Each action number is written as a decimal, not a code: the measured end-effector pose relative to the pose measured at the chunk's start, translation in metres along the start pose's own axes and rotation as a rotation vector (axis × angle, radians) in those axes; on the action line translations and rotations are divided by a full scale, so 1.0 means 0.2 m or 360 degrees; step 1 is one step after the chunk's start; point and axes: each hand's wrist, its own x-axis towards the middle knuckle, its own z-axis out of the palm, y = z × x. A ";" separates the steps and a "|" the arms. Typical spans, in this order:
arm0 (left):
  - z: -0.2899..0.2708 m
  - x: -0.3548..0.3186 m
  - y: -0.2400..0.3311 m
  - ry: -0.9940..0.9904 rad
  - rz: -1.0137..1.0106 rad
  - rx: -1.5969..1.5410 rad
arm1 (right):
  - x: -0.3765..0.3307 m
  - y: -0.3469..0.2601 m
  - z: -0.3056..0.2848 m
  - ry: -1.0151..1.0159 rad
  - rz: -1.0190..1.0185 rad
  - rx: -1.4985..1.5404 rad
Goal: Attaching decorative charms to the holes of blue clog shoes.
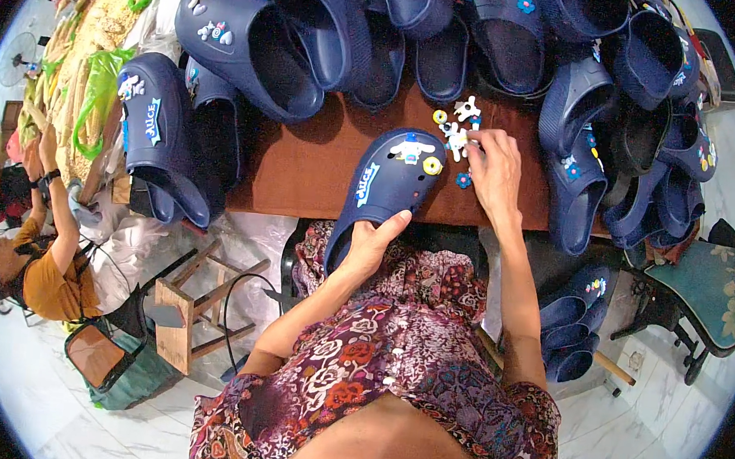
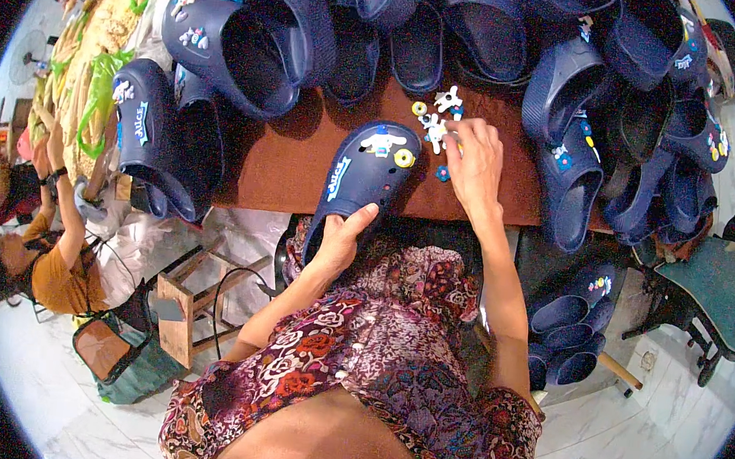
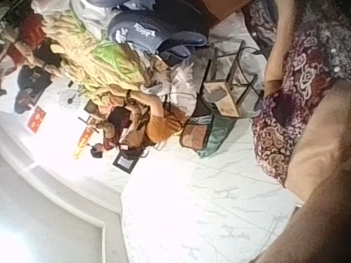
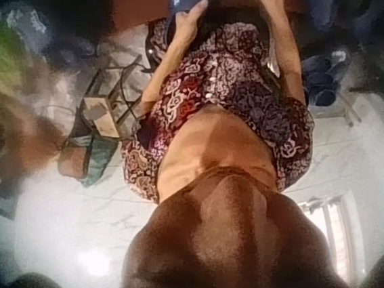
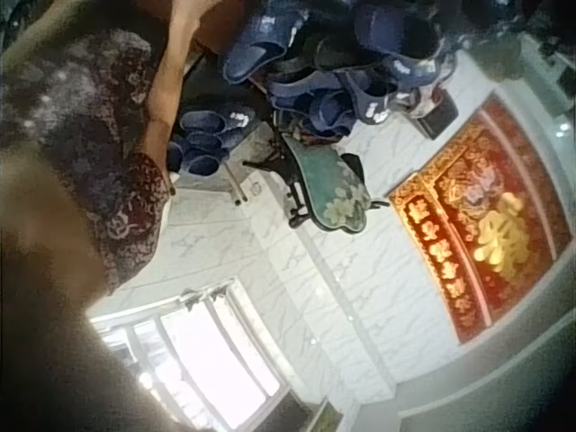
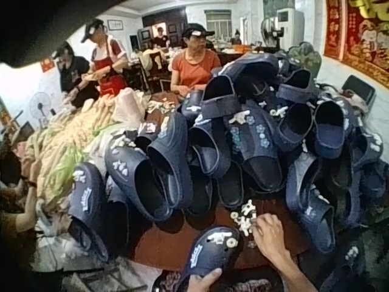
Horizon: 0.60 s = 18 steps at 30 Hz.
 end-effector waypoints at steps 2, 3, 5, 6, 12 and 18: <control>0.01 0.00 0.01 -0.0017 0.0011 -0.0049 | 0.04 -0.03 0.05 -0.0004 -0.0052 -0.0020; 0.01 0.00 0.00 -0.0013 0.0015 -0.0048 | 0.06 -0.04 0.08 -0.0007 -0.0101 -0.0044; 0.01 0.00 -0.01 -0.0008 -0.0038 -0.0015 | 0.09 -0.06 0.12 -0.0036 -0.0091 -0.0062; 0.01 0.00 -0.01 -0.0026 -0.0023 -0.0018 | 0.10 -0.05 0.15 -0.0040 -0.0078 -0.0075; 0.02 -0.01 -0.01 0.0031 0.0041 -0.0035 | 0.17 -0.04 0.22 0.0050 -0.0187 -0.0038; 0.01 0.00 0.01 -0.0023 -0.0064 0.0023 | 0.18 -0.01 0.23 0.0046 -0.0102 0.0029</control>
